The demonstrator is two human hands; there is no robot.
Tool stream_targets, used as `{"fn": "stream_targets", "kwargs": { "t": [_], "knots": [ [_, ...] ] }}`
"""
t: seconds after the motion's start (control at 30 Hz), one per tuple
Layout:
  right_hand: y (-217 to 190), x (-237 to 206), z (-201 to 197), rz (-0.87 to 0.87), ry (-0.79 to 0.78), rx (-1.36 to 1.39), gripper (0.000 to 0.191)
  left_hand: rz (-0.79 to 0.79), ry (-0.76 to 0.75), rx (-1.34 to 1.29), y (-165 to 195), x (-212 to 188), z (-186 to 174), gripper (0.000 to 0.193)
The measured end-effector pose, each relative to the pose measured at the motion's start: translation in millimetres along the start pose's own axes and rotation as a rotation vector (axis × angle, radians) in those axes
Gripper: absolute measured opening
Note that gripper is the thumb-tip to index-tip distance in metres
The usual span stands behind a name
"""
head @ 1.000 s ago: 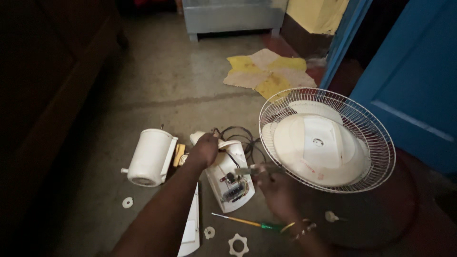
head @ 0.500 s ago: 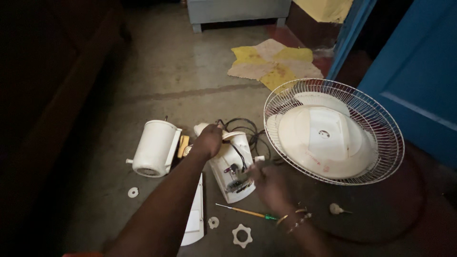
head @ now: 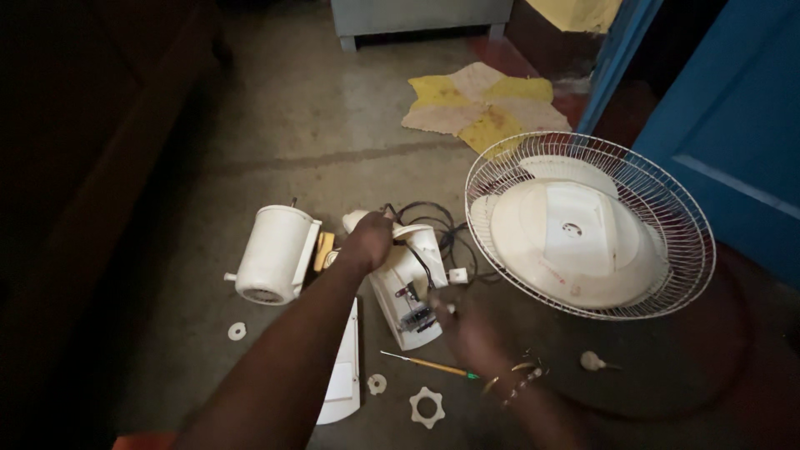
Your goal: The person disassembles a white electric fan on the floor, using a screwdriver to remove screws from the base and open the casing. They then inspect the internal wiring and components.
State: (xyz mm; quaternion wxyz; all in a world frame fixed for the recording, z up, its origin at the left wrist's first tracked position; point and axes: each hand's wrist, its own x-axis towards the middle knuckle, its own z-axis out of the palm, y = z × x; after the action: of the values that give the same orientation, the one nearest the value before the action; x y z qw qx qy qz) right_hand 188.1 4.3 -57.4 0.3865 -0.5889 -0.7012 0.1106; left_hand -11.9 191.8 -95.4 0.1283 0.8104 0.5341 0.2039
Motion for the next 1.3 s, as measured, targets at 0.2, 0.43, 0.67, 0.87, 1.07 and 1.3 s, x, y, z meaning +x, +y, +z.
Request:
{"fn": "stream_targets", "kwargs": {
  "t": [0.2, 0.43, 0.67, 0.87, 1.07, 1.3],
  "knots": [
    [16.5, -1.4, -1.3, 0.174, -0.063, 0.008, 0.032, -0.350, -0.044, -0.374, 17.3, -6.7, -14.3, 0.058],
    [44.0, 0.1, 29.6, 0.475, -0.342, 0.324, 0.041, -0.255, -0.003, -0.314, 5.1, -1.6, -5.8, 0.055],
    [83.6, -9.5, 37.7, 0.293, -0.012, 0.287, 0.043, -0.106, -0.031, -0.083, -1.4, -0.2, 0.3, 0.049],
    [125.1, -2.4, 37.0, 0.478, -0.206, 0.549, 0.038, -0.033, -0.020, -0.016, 5.1, -6.5, -10.5, 0.044],
    [143.0, -26.6, 74.9, 0.307, -0.137, 0.028, 0.033, 0.064, 0.046, 0.142, -7.3, -3.3, 2.0, 0.040],
    [121.5, -32.6, 61.6, 0.413, 0.061, 0.108, 0.039, -0.299, -0.037, -0.307, -5.2, -5.1, -4.1, 0.056]
  ]
}}
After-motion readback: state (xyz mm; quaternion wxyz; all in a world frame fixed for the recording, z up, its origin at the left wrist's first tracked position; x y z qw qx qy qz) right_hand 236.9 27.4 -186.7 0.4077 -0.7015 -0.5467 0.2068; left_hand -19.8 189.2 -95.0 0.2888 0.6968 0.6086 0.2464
